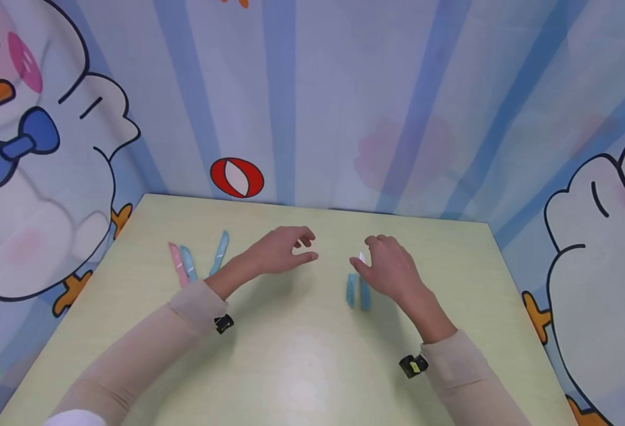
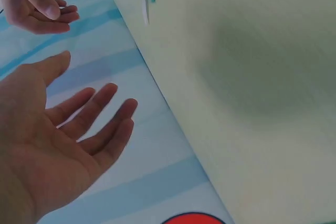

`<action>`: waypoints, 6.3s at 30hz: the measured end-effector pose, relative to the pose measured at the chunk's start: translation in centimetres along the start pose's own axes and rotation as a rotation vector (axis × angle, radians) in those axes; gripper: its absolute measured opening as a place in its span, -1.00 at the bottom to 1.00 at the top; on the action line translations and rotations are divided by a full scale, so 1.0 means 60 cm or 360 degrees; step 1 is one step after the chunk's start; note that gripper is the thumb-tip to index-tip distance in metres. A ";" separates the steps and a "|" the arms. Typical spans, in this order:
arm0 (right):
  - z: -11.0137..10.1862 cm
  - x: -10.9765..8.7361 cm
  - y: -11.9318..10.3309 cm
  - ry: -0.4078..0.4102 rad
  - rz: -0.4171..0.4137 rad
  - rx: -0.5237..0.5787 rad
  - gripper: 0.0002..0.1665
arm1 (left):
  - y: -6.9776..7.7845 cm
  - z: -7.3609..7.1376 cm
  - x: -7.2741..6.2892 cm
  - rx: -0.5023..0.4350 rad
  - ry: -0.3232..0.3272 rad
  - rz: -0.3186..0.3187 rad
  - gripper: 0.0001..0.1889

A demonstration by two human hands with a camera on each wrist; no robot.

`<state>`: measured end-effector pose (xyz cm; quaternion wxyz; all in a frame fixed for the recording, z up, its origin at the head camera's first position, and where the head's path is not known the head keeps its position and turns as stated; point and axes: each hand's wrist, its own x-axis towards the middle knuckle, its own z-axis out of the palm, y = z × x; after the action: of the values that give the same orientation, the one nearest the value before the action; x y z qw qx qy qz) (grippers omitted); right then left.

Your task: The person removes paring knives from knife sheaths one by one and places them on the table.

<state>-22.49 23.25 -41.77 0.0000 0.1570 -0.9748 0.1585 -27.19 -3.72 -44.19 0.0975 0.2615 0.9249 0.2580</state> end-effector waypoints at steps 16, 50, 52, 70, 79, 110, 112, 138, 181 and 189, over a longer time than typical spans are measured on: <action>-0.015 0.035 -0.057 0.0178 -0.0129 0.0037 -0.30 | -0.051 -0.076 -0.017 0.0490 -0.0088 0.0206 -0.36; 0.064 0.095 -0.177 0.0284 -0.0248 0.0365 -0.32 | -0.142 -0.181 -0.035 0.1001 -0.0155 0.0366 -0.47; 0.071 0.097 -0.181 0.0284 -0.0242 0.0376 -0.33 | -0.150 -0.182 -0.035 0.1023 -0.0179 0.0360 -0.46; 0.149 0.115 -0.238 0.0232 -0.0160 0.0541 -0.43 | -0.216 -0.154 -0.052 0.1164 -0.0311 0.0306 -0.49; 0.194 0.124 -0.262 0.0209 -0.0183 0.0554 -0.42 | -0.244 -0.147 -0.060 0.1199 -0.0286 0.0301 -0.53; 0.312 0.149 -0.349 -0.0002 -0.0127 0.0232 -0.44 | -0.305 -0.104 -0.073 0.1160 -0.0291 0.0255 -0.62; 0.316 0.151 -0.355 -0.0032 -0.0131 0.0191 -0.43 | -0.305 -0.105 -0.073 0.1154 -0.0282 0.0253 -0.63; 0.322 0.163 -0.374 -0.0084 0.0102 0.0260 -0.74 | -0.310 -0.100 -0.079 0.1170 -0.0273 0.0241 -0.70; 0.203 0.179 -0.216 -0.0066 -0.0290 0.0372 -0.80 | -0.235 -0.118 -0.078 0.0951 -0.0038 0.0381 -0.81; 0.181 0.172 -0.187 -0.0005 -0.0326 0.0283 -0.84 | -0.206 -0.107 -0.066 0.1000 0.0054 0.0394 -0.83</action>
<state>-28.32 6.64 -48.10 0.0009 0.2554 -0.9358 0.2431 -31.24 -17.60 -45.09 -0.0353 0.3849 0.9219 -0.0253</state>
